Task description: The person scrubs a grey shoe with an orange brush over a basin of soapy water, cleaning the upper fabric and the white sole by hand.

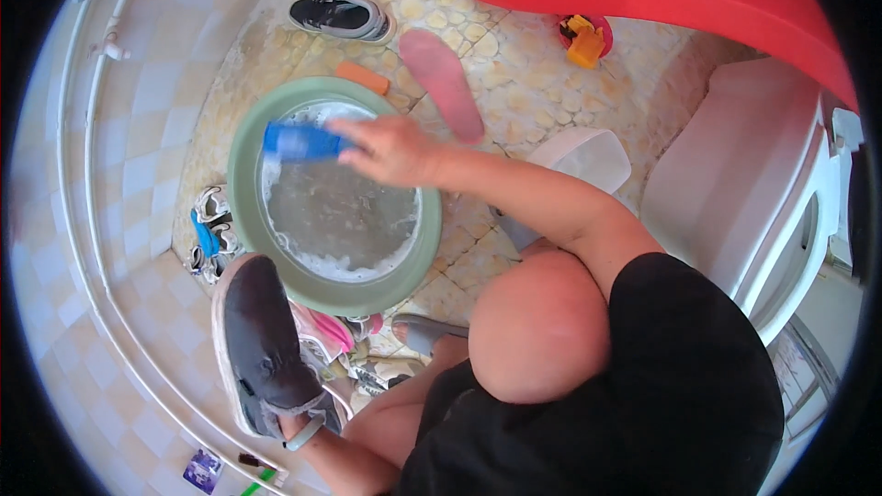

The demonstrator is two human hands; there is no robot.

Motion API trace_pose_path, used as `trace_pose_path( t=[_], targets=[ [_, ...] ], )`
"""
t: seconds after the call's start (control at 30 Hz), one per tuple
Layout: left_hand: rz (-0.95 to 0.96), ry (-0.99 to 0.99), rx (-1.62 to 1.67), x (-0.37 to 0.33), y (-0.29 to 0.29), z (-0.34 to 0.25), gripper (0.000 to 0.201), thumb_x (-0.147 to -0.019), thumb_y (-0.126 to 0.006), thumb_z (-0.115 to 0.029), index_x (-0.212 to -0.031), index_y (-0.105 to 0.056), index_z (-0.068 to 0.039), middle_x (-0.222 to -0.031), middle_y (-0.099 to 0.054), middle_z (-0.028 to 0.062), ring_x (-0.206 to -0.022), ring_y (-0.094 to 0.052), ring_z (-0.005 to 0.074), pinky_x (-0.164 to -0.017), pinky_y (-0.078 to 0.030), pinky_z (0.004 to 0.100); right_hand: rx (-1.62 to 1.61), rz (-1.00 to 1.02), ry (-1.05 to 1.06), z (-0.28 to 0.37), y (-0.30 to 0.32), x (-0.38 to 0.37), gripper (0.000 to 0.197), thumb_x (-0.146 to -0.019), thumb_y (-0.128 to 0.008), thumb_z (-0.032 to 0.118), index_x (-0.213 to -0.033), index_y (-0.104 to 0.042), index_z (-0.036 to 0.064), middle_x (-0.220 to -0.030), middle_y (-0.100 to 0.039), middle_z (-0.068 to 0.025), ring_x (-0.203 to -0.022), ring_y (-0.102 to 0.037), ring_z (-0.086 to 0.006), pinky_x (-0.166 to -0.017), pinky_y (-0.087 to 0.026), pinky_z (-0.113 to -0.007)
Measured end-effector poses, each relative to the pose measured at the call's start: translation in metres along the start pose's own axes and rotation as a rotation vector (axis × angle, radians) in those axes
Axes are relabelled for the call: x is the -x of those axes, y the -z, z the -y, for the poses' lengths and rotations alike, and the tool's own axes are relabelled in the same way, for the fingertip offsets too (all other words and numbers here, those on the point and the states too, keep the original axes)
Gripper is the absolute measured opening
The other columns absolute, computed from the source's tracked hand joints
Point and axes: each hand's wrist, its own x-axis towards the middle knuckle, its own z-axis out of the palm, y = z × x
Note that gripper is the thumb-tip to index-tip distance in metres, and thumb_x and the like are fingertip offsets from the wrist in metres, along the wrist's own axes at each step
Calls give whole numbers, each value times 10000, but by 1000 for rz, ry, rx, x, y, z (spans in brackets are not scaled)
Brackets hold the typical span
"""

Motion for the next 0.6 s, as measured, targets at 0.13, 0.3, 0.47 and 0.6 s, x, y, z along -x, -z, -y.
trace_pose_path(
  t=[0.13,0.3,0.47,0.6],
  targets=[
    [7,-2,12,3,-3,1,601,-834,-561,-467,-1299,-492,-93,-1326,-497,154,-1215,-452,316,-1021,-335,430,86,-285,-353,-49,18,-3,424,-873,-598,289,-1264,-527,142,-881,-665,-171,-784,-651,-346,-684,-515,-419],
    [6,25,19,15,1,10,604,-837,-560,-466,-1308,-483,-97,-1335,-489,151,-1224,-443,314,-1028,-327,431,184,-324,-522,-112,-9,41,394,-884,-595,236,-1228,-533,54,-912,-645,-219,-850,-635,-366,-761,-490,-425],
    [16,37,29,22,-1,16,608,-840,-559,-465,-1318,-473,-100,-1344,-481,147,-1232,-434,313,-1035,-319,432,211,60,-841,-117,-17,87,302,-892,-563,174,-1147,-561,12,-1004,-638,-240,-942,-622,-367,-814,-476,-448],
    [-2,68,34,31,2,21,610,-843,-559,-465,-1325,-466,-102,-1351,-475,144,-1238,-427,311,-1041,-312,433,565,430,-650,-110,-15,81,297,-947,-442,207,-1140,-543,5,-952,-636,-231,-934,-622,-364,-797,-476,-470]
  ],
)
